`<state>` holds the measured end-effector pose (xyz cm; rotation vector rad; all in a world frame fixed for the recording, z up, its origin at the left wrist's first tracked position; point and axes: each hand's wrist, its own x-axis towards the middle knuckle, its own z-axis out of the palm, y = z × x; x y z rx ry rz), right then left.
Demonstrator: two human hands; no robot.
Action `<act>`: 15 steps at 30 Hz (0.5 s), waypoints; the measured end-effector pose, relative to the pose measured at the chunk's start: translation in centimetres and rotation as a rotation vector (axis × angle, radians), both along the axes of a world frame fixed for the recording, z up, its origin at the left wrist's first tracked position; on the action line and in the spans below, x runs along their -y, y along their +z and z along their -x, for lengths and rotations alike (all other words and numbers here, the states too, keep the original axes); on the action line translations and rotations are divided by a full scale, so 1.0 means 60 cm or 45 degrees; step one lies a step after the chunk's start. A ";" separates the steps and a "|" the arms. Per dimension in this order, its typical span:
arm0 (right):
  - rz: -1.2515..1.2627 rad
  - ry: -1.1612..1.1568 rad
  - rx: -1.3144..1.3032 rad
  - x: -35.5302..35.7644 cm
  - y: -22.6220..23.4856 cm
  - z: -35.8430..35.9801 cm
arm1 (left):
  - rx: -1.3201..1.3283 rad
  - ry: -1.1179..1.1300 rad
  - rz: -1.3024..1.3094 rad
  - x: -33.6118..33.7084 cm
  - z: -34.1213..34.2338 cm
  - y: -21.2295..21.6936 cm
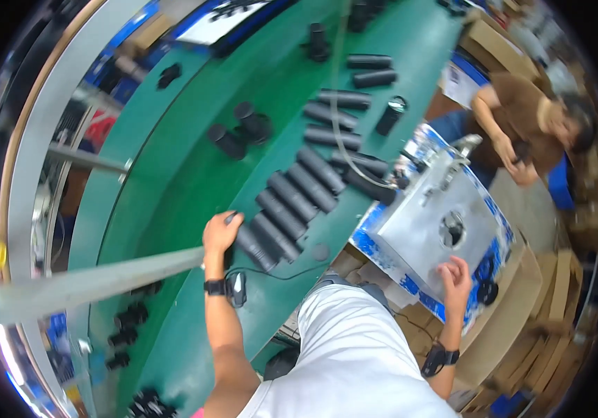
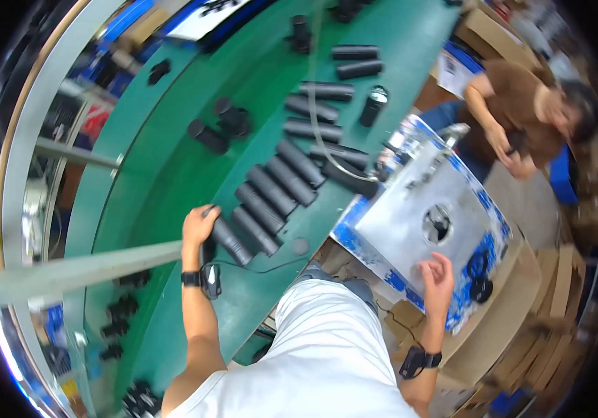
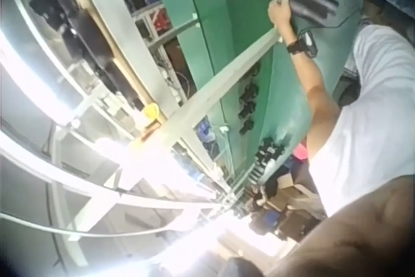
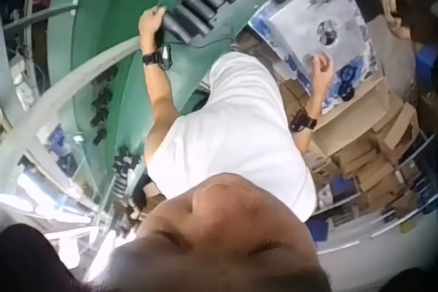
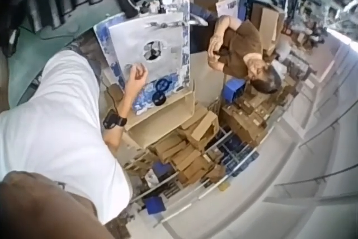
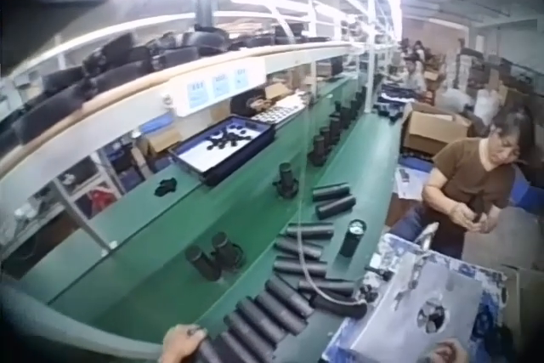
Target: The person picks up a base and a cylinder, fits them together, and places the assembly into a machine to be pressed. After the machine cycle, the person removes the assembled unit and sets it on the table, repeating the process.
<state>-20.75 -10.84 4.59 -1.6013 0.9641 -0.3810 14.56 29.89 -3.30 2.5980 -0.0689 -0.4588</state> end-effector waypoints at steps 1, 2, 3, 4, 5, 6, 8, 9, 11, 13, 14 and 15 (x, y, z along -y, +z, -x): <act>0.004 -0.049 -0.048 0.000 0.007 -0.009 | 0.015 0.001 0.005 -0.019 0.001 -0.025; 0.063 -0.012 -0.053 0.008 0.004 -0.014 | -0.101 0.023 0.058 -0.043 0.000 -0.043; 0.127 -0.012 -0.070 0.020 -0.012 -0.009 | -0.007 -0.044 0.056 -0.040 0.007 -0.042; 0.257 0.031 -0.134 0.036 -0.021 -0.006 | 0.047 -0.100 -0.024 -0.066 0.012 -0.061; 0.256 -0.010 -0.095 0.051 -0.032 0.002 | 0.060 -0.103 -0.019 -0.077 0.018 -0.072; 0.252 -0.051 -0.053 0.067 -0.042 0.016 | -0.002 -0.168 -0.018 -0.079 0.014 -0.069; 0.360 -0.274 -0.106 0.098 -0.060 0.054 | 0.054 -0.133 -0.021 -0.079 0.022 -0.074; 0.493 -0.425 -0.150 0.122 -0.079 0.087 | 0.165 -0.160 -0.179 -0.079 0.025 -0.081; 0.588 -0.768 -0.275 0.168 -0.134 0.173 | 0.301 -0.248 -0.325 -0.067 0.020 -0.080; 0.494 -0.745 -0.561 0.187 -0.195 0.246 | 0.447 -0.182 -0.284 -0.037 0.011 -0.065; 0.392 -0.636 -0.826 0.190 -0.215 0.269 | 0.461 -0.210 -0.287 -0.016 0.009 -0.056; 0.329 -0.597 -0.886 0.179 -0.219 0.255 | 0.415 -0.298 -0.135 0.007 0.001 -0.041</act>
